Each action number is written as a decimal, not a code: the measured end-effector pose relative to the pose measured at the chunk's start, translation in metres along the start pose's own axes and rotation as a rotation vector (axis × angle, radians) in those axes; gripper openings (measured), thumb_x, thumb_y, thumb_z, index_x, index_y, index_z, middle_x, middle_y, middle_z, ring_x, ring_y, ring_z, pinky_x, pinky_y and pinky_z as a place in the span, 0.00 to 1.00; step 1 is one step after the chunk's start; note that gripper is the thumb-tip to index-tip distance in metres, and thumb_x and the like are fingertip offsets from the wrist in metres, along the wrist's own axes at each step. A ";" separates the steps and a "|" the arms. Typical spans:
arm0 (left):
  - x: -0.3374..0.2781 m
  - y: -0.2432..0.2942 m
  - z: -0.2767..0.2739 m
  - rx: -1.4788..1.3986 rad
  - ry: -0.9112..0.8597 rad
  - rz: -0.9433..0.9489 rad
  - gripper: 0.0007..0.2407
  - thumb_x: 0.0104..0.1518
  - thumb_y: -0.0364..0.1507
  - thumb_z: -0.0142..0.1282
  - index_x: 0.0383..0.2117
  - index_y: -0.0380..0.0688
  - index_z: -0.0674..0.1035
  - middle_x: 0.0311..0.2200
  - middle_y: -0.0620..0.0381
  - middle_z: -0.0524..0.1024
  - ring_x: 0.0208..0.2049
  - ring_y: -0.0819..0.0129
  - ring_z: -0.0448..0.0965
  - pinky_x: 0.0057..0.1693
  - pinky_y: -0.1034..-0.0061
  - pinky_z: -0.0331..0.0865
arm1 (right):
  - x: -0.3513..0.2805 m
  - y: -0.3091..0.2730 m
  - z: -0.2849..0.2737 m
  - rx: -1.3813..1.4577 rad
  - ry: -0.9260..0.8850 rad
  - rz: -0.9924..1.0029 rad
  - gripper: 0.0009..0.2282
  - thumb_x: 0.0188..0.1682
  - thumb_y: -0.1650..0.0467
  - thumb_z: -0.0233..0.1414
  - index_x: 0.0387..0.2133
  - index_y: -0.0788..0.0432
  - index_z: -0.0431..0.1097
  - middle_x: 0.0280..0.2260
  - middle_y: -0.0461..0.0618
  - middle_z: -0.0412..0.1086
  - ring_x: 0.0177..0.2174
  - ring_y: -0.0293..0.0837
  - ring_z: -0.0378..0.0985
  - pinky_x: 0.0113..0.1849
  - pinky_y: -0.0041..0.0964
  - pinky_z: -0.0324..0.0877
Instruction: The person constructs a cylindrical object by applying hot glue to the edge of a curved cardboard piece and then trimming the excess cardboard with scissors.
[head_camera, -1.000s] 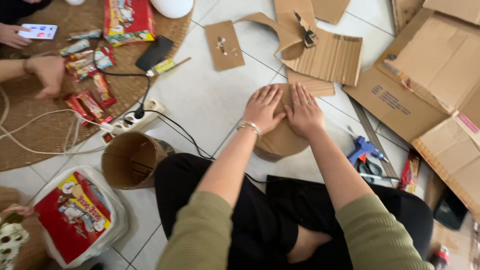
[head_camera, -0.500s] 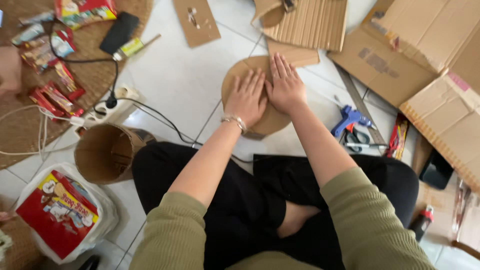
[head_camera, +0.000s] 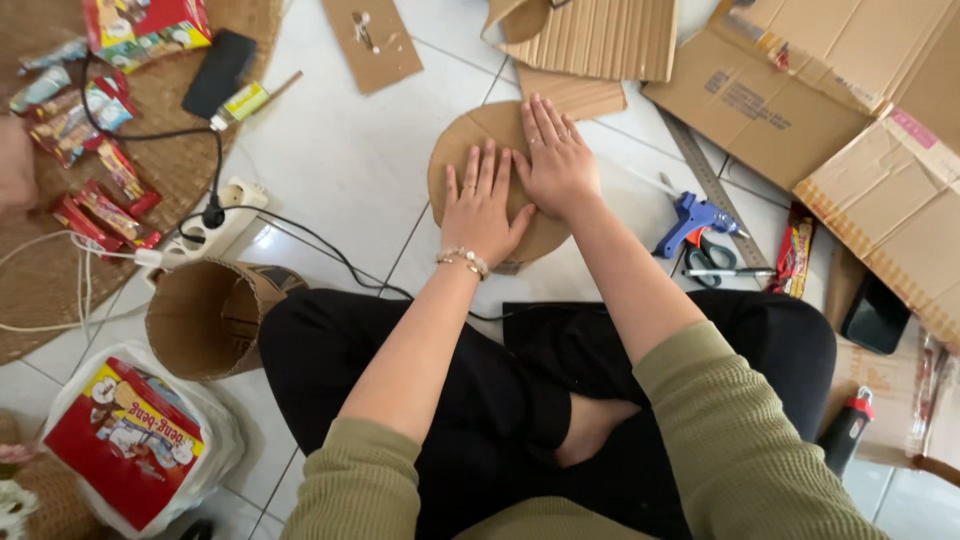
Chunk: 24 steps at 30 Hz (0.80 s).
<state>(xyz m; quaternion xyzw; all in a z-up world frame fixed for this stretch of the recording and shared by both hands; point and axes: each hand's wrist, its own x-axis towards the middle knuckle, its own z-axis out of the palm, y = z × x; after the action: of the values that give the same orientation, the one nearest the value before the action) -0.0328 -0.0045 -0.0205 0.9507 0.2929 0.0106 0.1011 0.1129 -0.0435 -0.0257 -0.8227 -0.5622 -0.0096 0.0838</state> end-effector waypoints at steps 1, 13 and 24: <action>0.000 0.000 0.001 -0.003 -0.001 -0.001 0.33 0.56 0.50 0.37 0.64 0.48 0.47 0.66 0.53 0.37 0.67 0.58 0.34 0.67 0.51 0.32 | 0.000 0.001 0.000 0.021 0.029 -0.014 0.31 0.49 0.58 0.42 0.62 0.60 0.43 0.63 0.52 0.42 0.62 0.46 0.44 0.59 0.42 0.45; 0.021 -0.001 0.004 0.027 0.124 0.030 0.27 0.51 0.42 0.39 0.60 0.53 0.56 0.62 0.55 0.50 0.64 0.59 0.47 0.64 0.49 0.43 | -0.015 0.002 -0.004 -0.026 -0.221 0.066 0.30 0.48 0.59 0.32 0.62 0.61 0.40 0.64 0.56 0.38 0.63 0.49 0.39 0.60 0.43 0.37; 0.054 -0.014 0.003 0.093 0.101 -0.035 0.23 0.55 0.48 0.35 0.58 0.67 0.61 0.63 0.65 0.53 0.65 0.57 0.47 0.66 0.55 0.42 | -0.017 0.012 0.009 0.062 -0.075 0.052 0.33 0.45 0.59 0.40 0.62 0.66 0.41 0.62 0.64 0.41 0.62 0.56 0.41 0.60 0.45 0.37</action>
<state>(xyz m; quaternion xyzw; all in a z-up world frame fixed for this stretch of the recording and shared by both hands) 0.0045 0.0365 -0.0279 0.9474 0.3142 0.0433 0.0419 0.1172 -0.0620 -0.0377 -0.8337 -0.5436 0.0410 0.0885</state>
